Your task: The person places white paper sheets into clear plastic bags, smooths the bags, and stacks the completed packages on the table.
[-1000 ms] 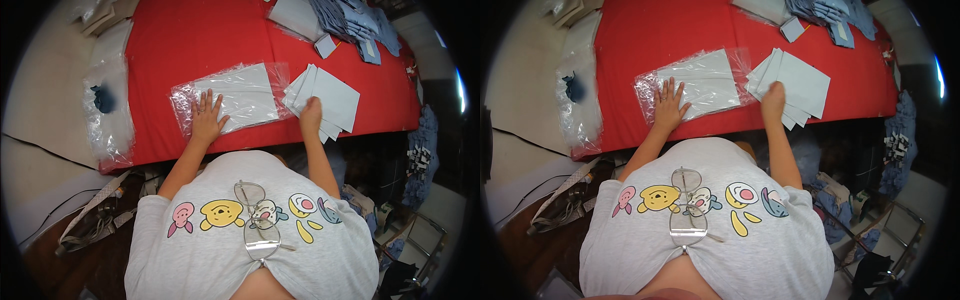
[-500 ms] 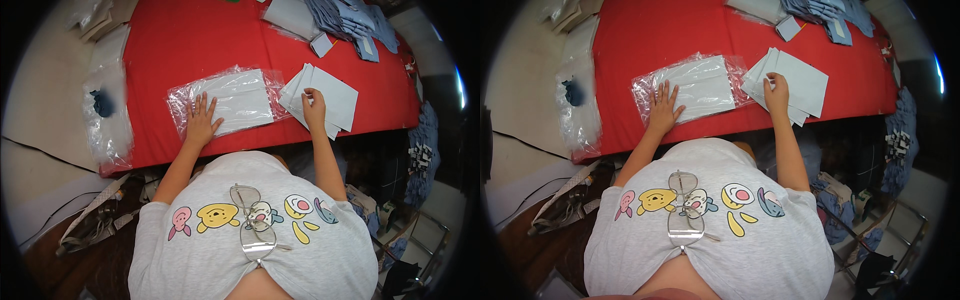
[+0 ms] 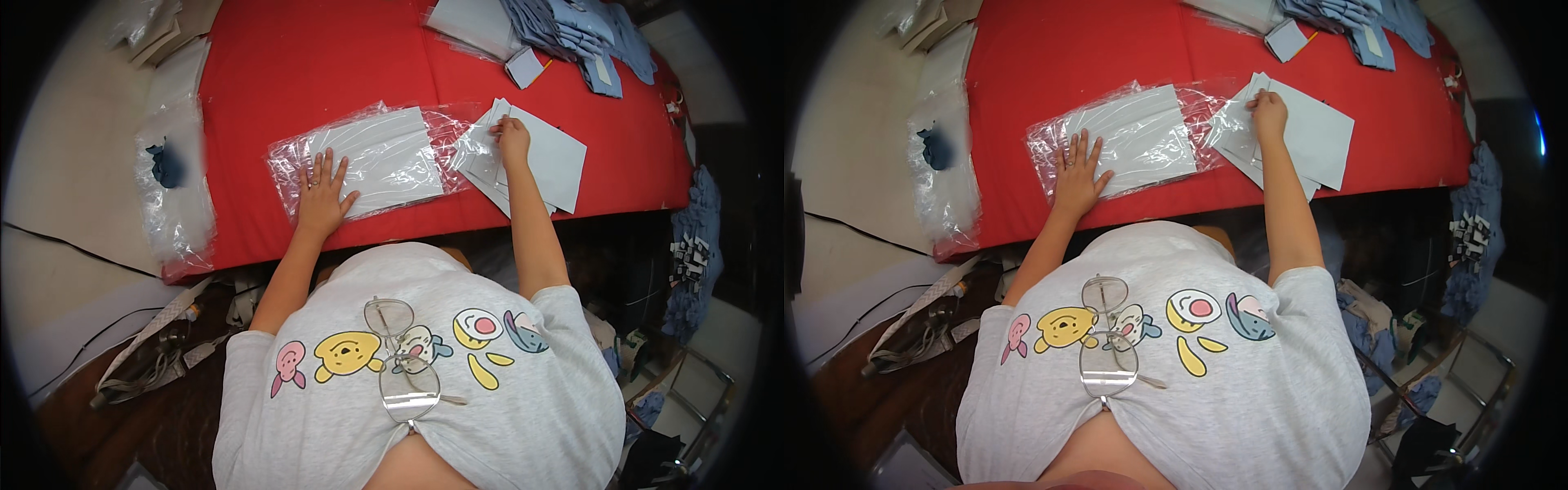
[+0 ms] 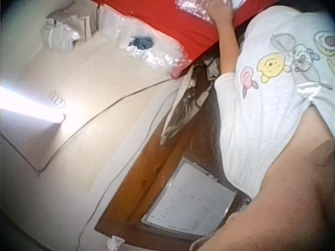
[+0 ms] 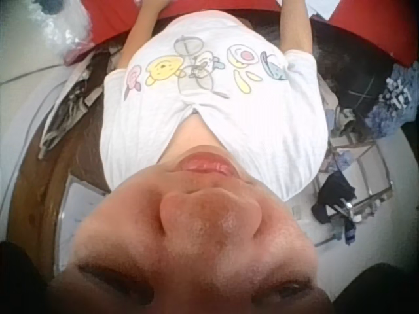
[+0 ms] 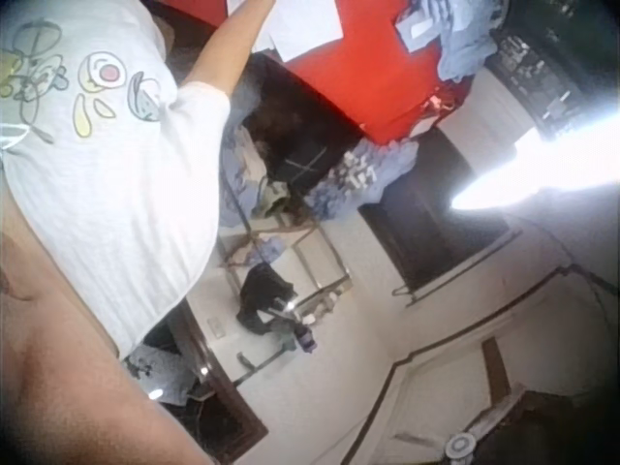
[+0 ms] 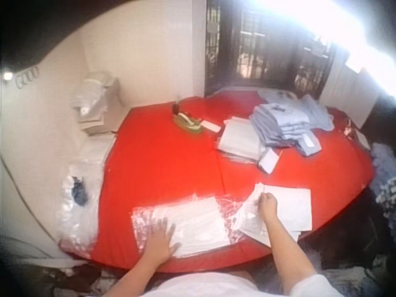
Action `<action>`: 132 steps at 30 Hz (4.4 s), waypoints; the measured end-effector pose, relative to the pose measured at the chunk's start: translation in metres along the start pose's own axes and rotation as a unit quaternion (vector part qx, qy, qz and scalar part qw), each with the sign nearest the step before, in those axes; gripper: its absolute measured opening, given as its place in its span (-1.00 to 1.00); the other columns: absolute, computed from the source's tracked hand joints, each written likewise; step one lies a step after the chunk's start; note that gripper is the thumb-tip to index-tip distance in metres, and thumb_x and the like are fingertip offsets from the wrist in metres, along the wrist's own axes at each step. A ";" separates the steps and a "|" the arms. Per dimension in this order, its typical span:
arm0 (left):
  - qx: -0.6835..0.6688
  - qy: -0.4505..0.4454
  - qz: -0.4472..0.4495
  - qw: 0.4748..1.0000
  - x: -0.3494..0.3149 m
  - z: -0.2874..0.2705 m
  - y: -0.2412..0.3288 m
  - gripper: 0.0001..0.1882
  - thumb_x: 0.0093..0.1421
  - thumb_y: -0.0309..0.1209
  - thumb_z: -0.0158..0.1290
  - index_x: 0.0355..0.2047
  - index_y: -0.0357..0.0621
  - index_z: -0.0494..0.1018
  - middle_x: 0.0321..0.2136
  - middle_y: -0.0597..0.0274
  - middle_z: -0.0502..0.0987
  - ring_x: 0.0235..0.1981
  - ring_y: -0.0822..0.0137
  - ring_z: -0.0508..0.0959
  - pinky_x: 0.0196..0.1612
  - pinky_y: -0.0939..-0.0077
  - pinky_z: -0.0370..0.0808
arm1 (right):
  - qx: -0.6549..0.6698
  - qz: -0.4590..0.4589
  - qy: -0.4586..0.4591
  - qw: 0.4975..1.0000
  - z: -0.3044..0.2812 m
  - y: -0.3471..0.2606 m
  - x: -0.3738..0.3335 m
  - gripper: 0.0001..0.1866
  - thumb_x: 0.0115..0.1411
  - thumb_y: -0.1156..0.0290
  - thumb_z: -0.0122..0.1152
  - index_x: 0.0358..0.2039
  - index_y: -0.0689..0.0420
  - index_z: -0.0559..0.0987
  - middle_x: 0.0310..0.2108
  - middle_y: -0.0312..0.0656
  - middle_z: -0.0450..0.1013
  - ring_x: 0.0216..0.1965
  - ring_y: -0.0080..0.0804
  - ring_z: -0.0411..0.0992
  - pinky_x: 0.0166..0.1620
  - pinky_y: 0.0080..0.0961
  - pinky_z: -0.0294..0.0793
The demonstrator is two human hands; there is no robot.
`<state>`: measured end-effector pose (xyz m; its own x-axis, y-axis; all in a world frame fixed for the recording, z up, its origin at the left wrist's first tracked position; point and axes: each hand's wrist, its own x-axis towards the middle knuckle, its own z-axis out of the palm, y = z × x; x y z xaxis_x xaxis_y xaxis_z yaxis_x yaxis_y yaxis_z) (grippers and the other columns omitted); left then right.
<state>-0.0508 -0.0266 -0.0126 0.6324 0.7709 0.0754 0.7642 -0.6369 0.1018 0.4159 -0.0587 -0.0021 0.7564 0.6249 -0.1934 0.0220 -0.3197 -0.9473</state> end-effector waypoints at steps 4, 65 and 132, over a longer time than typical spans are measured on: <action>0.005 0.008 -0.005 1.000 -0.003 0.002 -0.001 -0.14 0.46 0.23 -0.05 0.62 0.13 0.11 0.65 -0.01 -0.08 0.65 -0.04 -0.07 0.58 -0.33 -0.15 | 0.025 -0.110 -0.015 0.994 -0.005 -0.040 -0.031 -0.72 0.46 0.37 0.08 -0.08 0.28 0.67 -0.36 -0.15 0.65 -0.47 -0.52 0.49 -0.36 -0.53 0.47; -0.060 -0.045 -0.112 0.991 -0.038 -0.027 -0.033 -0.09 0.36 0.01 0.14 0.61 0.03 0.09 0.66 -0.03 -0.15 0.66 -0.14 -0.24 0.58 -0.40 -0.35 | -0.317 -0.512 -0.221 0.767 0.061 -0.009 -0.174 -0.84 0.18 0.51 0.33 -0.24 0.15 0.55 0.35 -0.03 0.49 0.27 -0.03 0.51 0.32 -0.06 0.41; -0.097 -0.058 -0.305 0.946 -0.031 -0.091 -0.018 -0.14 0.24 -0.28 0.32 0.50 -0.11 0.23 0.48 -0.22 0.18 0.45 -0.17 0.29 0.45 -0.13 0.24 | -0.367 -0.276 -0.099 0.883 0.081 -0.016 -0.215 -0.69 0.20 0.39 0.47 -0.11 0.25 0.62 -0.03 0.09 0.47 -0.05 0.18 0.50 0.04 0.00 0.52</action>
<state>-0.0957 -0.0391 0.0736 0.1000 0.9812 -0.1650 0.9608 -0.0521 0.2725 0.1999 -0.1305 0.0342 0.3702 0.9191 0.1351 0.8239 -0.2577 -0.5047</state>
